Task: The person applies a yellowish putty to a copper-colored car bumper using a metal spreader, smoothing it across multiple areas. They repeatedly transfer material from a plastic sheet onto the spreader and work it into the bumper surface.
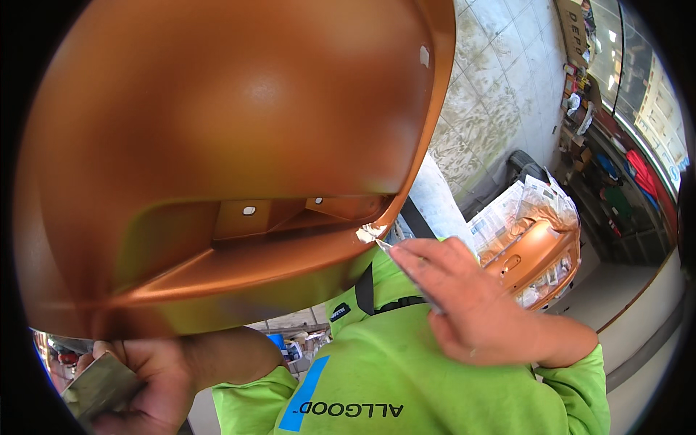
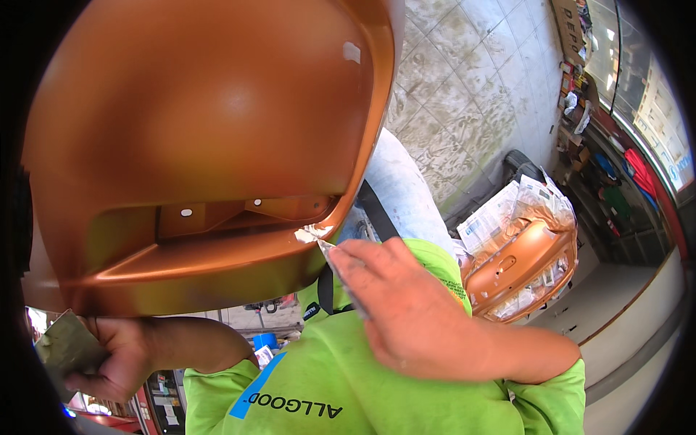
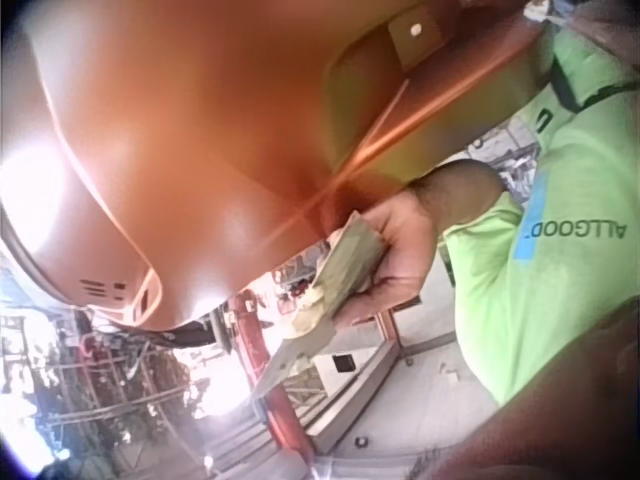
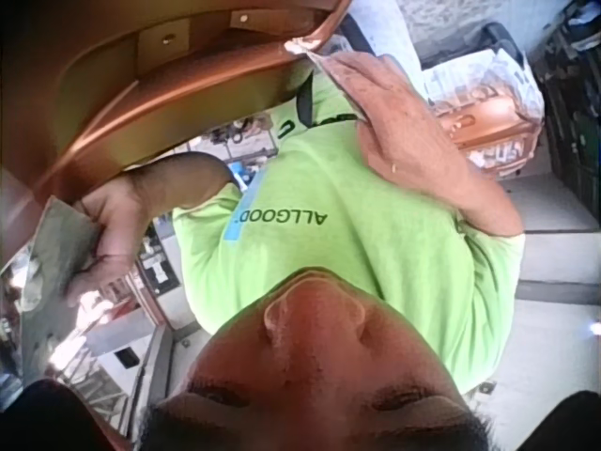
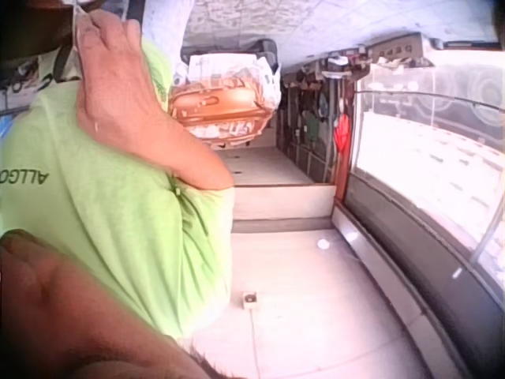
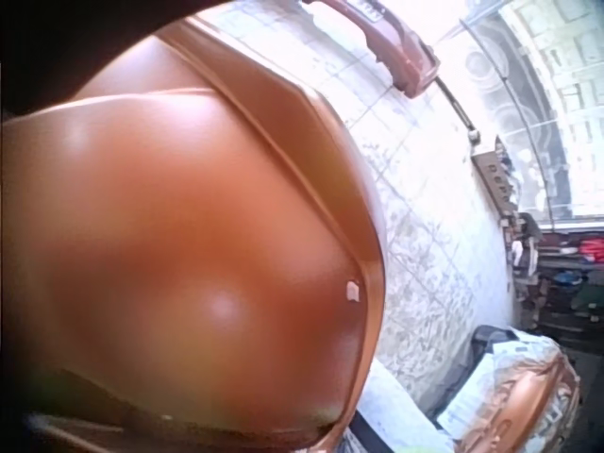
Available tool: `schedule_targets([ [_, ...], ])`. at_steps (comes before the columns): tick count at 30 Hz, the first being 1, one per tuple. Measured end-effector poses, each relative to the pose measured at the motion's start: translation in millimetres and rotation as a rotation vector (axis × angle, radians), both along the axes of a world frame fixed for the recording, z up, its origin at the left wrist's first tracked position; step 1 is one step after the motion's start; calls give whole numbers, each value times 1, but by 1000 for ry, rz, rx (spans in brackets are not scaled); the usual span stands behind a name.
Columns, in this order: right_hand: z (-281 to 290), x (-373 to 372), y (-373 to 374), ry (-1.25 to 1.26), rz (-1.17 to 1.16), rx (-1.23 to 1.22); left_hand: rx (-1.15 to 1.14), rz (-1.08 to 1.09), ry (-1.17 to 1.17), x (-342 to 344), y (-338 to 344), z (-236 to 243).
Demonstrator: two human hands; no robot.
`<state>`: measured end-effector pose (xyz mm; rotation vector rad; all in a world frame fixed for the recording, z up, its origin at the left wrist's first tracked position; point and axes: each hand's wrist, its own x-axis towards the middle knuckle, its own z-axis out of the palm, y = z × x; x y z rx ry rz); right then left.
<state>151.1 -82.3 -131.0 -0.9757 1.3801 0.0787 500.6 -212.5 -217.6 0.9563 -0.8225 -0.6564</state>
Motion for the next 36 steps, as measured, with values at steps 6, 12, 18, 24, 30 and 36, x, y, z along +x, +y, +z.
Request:
schedule_targets([
  [6,-25,-33,-14,-106,-21,-99,41,-60,152,-5,-1,6],
  [12,-28,-15,-19,-95,40,-60,21,-4,67,-12,0,0],
  [18,-19,6,-29,-77,37,-22,29,88,-160,-4,8,-12],
  [24,-18,14,-33,-65,53,-9,-48,222,-867,9,9,-28],
  [30,-3,-3,-57,-155,-198,267,-183,155,-902,13,1,-24],
  [36,-4,-62,-23,-264,-510,406,-243,387,-1613,19,-4,-19],
])
